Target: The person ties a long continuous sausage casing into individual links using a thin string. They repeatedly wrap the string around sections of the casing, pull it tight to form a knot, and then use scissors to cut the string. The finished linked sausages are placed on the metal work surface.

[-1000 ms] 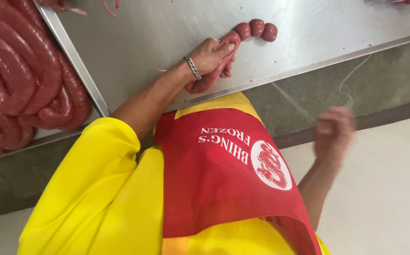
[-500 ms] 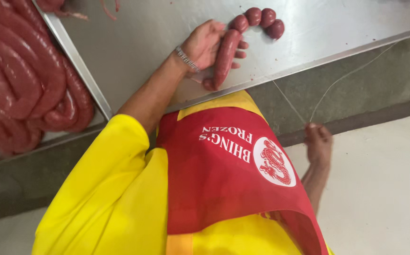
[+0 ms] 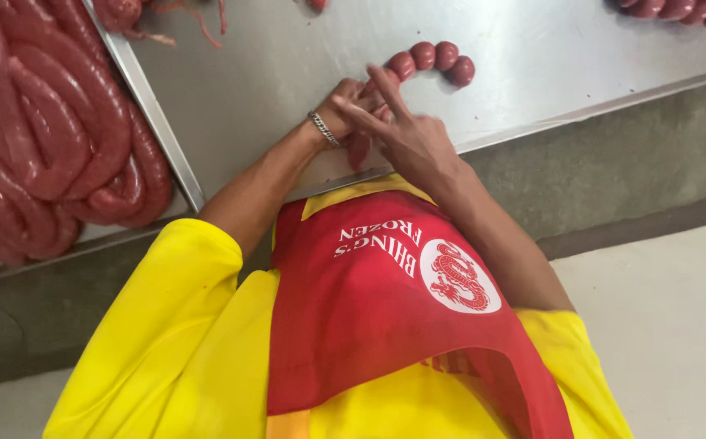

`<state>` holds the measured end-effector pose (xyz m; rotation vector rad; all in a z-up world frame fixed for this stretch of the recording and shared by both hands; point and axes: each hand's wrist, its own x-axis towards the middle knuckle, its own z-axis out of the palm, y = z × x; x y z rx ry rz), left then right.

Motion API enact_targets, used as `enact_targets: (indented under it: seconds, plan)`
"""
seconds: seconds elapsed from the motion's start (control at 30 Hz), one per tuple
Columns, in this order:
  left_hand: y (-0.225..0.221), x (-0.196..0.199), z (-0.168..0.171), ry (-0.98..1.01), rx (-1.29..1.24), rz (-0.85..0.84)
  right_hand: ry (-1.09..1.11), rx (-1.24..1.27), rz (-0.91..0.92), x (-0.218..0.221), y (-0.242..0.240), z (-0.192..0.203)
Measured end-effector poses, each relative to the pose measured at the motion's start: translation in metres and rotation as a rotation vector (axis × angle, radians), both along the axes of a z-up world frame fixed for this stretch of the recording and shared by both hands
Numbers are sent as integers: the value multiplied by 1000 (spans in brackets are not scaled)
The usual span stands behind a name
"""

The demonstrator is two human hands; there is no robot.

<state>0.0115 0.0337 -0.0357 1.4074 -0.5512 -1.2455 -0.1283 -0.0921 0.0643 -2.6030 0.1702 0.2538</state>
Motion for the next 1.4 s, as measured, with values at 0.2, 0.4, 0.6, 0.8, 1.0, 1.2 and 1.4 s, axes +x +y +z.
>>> enact_targets:
  seconds: [0.2,0.4,0.6,0.8,1.0,1.2,1.4]
  plan:
    - [-4,-6,26,204,83,27,-180,1004,-429,-138,-63,19]
    - [-6,-9,9,479,-4,5,-630,1400,-1046,-285,-118,-5]
    - [-14,21,8,882,137,-36,237,1016,-671,-295,-54,0]
    - [-36,19,-10,1225,-48,-54,391,656,-1369,-329,-34,-80]
    - [-20,32,50,928,-97,29,39,762,-1479,-342,-84,-70]
    - [10,4,32,615,-124,38,84,-77,-569,-182,-154,-37]
    - [12,10,19,741,-75,93,235,-232,-388,16,-130,-57]
